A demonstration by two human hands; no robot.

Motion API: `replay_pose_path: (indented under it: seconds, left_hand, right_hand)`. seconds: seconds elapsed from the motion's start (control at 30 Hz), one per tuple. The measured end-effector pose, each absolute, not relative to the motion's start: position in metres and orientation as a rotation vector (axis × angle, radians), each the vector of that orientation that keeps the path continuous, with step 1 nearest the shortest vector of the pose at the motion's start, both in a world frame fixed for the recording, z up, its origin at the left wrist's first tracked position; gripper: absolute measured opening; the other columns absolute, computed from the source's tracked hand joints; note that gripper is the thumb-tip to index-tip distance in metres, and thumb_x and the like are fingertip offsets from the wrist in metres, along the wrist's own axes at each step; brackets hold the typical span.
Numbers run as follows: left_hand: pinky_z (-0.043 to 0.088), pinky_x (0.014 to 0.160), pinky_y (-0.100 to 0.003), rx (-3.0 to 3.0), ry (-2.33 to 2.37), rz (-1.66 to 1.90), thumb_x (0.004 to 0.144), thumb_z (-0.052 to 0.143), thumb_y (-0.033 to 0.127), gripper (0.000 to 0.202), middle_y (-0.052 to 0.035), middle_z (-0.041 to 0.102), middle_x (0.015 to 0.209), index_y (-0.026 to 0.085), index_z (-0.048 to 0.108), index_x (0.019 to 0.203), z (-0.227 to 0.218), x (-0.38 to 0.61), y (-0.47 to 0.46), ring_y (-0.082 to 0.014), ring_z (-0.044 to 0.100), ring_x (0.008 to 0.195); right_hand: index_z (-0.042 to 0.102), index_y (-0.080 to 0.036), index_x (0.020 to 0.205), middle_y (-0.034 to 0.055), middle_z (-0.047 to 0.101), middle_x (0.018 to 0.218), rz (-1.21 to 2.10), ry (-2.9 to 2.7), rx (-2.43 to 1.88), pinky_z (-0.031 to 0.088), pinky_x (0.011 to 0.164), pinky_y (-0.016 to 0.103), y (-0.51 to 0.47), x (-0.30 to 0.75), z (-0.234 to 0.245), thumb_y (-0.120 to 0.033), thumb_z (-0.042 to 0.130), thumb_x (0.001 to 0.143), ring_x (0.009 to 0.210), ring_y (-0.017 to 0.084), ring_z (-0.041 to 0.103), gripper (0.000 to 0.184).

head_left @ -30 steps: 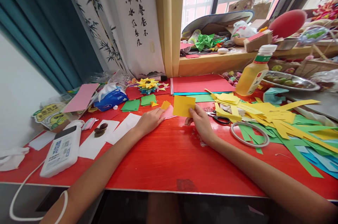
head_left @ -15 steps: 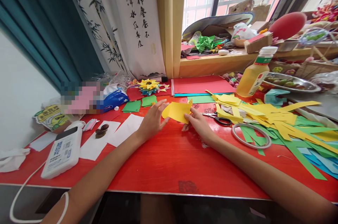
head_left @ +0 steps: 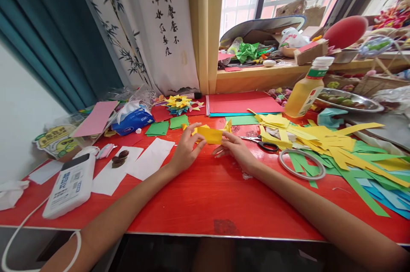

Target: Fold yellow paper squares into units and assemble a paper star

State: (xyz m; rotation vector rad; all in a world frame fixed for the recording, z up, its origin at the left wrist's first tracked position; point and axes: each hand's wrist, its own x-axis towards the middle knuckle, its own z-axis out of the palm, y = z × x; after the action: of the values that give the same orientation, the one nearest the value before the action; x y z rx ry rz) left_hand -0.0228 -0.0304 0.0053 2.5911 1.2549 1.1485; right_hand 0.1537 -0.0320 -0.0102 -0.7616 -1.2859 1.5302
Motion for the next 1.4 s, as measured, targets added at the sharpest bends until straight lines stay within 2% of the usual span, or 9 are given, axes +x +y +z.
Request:
replay_pose_path:
  seconds: [0.13,0.3,0.4,0.53,0.73,0.9,1.0,1.23,1.4]
  left_hand:
    - [0.038,0.087,-0.030,2.388,1.292,1.190,0.084,0.037,0.025,0.013,-0.0074,0.041,0.116,0.017,0.048,0.080,0.0072,-0.0201,-0.0307,-0.0162,0.041,0.107]
    - [0.042,0.073,-0.026,2.379,1.295,1.159,0.083,0.038,0.028,0.015,-0.0032,0.050,0.086,0.018,0.048,0.079,0.0068,-0.0197,-0.0323,-0.0130,0.049,0.082]
    - [0.042,0.070,-0.025,2.372,1.309,1.171,0.083,0.038,0.029,0.016,-0.0024,0.049,0.082,0.018,0.048,0.078,0.0062,-0.0196,-0.0329,-0.0124,0.048,0.077]
    - [0.043,0.070,-0.024,2.322,1.273,1.142,0.081,0.042,0.030,0.015,-0.0030,0.050,0.090,0.018,0.047,0.089,0.0052,-0.0189,-0.0333,-0.0119,0.049,0.080]
    - [0.045,0.065,-0.022,2.278,1.234,1.082,0.076,0.050,0.032,0.043,-0.0051,0.047,0.114,0.024,0.035,0.116,0.0045,-0.0169,-0.0342,-0.0126,0.051,0.085]
    - [0.045,0.072,-0.025,2.291,1.232,1.049,0.078,0.048,0.033,0.037,-0.0045,0.050,0.113,0.022,0.040,0.113,0.0043,-0.0176,-0.0324,-0.0147,0.052,0.090]
    - [0.045,0.071,-0.024,2.285,1.243,1.034,0.078,0.048,0.034,0.036,-0.0039,0.051,0.111,0.022,0.042,0.111,0.0045,-0.0178,-0.0324,-0.0143,0.053,0.087]
    - [0.043,0.062,-0.023,2.181,1.288,0.967,0.078,0.045,0.039,0.036,-0.0022,0.058,0.090,0.021,0.046,0.109,0.0050,-0.0164,-0.0366,-0.0121,0.056,0.070]
    - [0.042,0.060,-0.023,2.145,1.256,0.961,0.078,0.045,0.039,0.036,0.0008,0.057,0.071,0.020,0.046,0.109,0.0059,-0.0169,-0.0380,-0.0109,0.054,0.060]
  right_hand:
    - [0.049,-0.019,0.101,0.0040,0.062,0.087,1.546,-1.319,-0.762,0.049,0.062,0.026,-0.0327,0.1532,-0.0099,-0.020,0.045,0.075,0.059,0.011,0.060,0.026]
    - [0.049,-0.017,0.096,0.0066,0.061,0.093,1.570,-1.341,-0.744,0.050,0.061,0.026,-0.0368,0.1507,-0.0047,-0.034,0.042,0.080,0.060,0.011,0.060,0.024]
    - [0.048,-0.019,0.097,0.0050,0.060,0.093,1.540,-1.423,-0.714,0.049,0.060,0.025,-0.0393,0.1501,-0.0012,-0.034,0.050,0.076,0.062,0.010,0.060,0.026]
    - [0.049,-0.017,0.092,0.0034,0.060,0.085,1.478,-1.485,-0.745,0.049,0.057,0.024,-0.0384,0.1512,-0.0020,-0.030,0.056,0.072,0.059,0.010,0.059,0.025]
    - [0.049,-0.016,0.083,0.0025,0.061,0.075,1.438,-1.467,-0.768,0.047,0.052,0.023,-0.0353,0.1523,-0.0051,-0.037,0.049,0.076,0.050,0.009,0.056,0.022]
    - [0.049,-0.015,0.075,0.0013,0.059,0.071,1.405,-1.460,-0.793,0.047,0.050,0.022,-0.0358,0.1517,-0.0043,-0.041,0.048,0.075,0.047,0.008,0.054,0.025]
    - [0.047,-0.016,0.073,0.0000,0.059,0.065,1.413,-1.453,-0.800,0.046,0.048,0.022,-0.0359,0.1518,-0.0045,-0.042,0.049,0.075,0.046,0.009,0.055,0.026]
    - [0.048,-0.015,0.073,-0.0016,0.056,0.056,1.443,-1.457,-0.807,0.044,0.044,0.020,-0.0358,0.1523,-0.0057,-0.040,0.045,0.078,0.045,0.010,0.056,0.025]
    - [0.048,-0.015,0.073,-0.0017,0.056,0.054,1.428,-1.464,-0.824,0.043,0.043,0.019,-0.0357,0.1522,-0.0052,-0.039,0.045,0.079,0.045,0.010,0.056,0.025]
